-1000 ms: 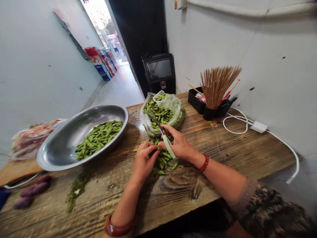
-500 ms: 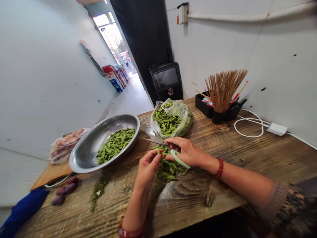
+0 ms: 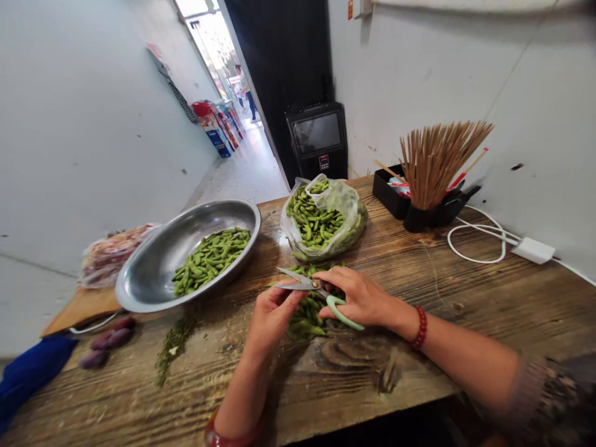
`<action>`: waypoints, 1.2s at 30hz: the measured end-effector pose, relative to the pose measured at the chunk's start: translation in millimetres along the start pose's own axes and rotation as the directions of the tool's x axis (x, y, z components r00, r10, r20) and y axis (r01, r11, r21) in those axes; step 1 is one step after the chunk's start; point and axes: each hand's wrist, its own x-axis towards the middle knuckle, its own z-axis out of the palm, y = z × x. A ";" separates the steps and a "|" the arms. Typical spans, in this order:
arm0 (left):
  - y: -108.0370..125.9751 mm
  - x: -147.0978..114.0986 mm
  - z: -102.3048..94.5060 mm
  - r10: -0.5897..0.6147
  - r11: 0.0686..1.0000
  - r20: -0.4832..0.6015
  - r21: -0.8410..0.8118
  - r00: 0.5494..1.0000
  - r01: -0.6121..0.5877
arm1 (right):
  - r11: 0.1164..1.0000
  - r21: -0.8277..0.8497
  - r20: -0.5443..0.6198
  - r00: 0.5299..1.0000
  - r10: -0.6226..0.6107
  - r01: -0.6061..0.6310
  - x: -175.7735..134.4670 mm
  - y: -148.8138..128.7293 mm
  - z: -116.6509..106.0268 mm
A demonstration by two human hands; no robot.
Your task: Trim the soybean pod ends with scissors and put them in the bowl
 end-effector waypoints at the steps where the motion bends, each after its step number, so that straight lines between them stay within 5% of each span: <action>1: 0.6 -0.6 0.4 0.000 1.000 0.006 0.000 1.000 0.000 | 1.000 -0.012 0.003 1.000 -0.002 0.003 0.0 -1.0 -0.3; 13: 2.5 -3.5 -4.0 0.085 0.996 0.059 0.010 0.995 -0.086 | 0.996 -0.088 0.032 0.999 -0.002 0.005 -0.6 -3.0 -2.6; 28: -1.3 -1.1 -10.9 -0.013 1.000 0.102 -0.018 0.995 0.015 | 1.000 -0.005 0.035 0.999 0.009 -0.009 -0.7 0.8 -3.0; 36: -7.1 4.7 -21.0 -0.081 0.889 -0.015 -0.452 0.997 0.066 | 0.993 0.084 -0.073 0.994 0.083 -0.077 1.6 7.7 1.6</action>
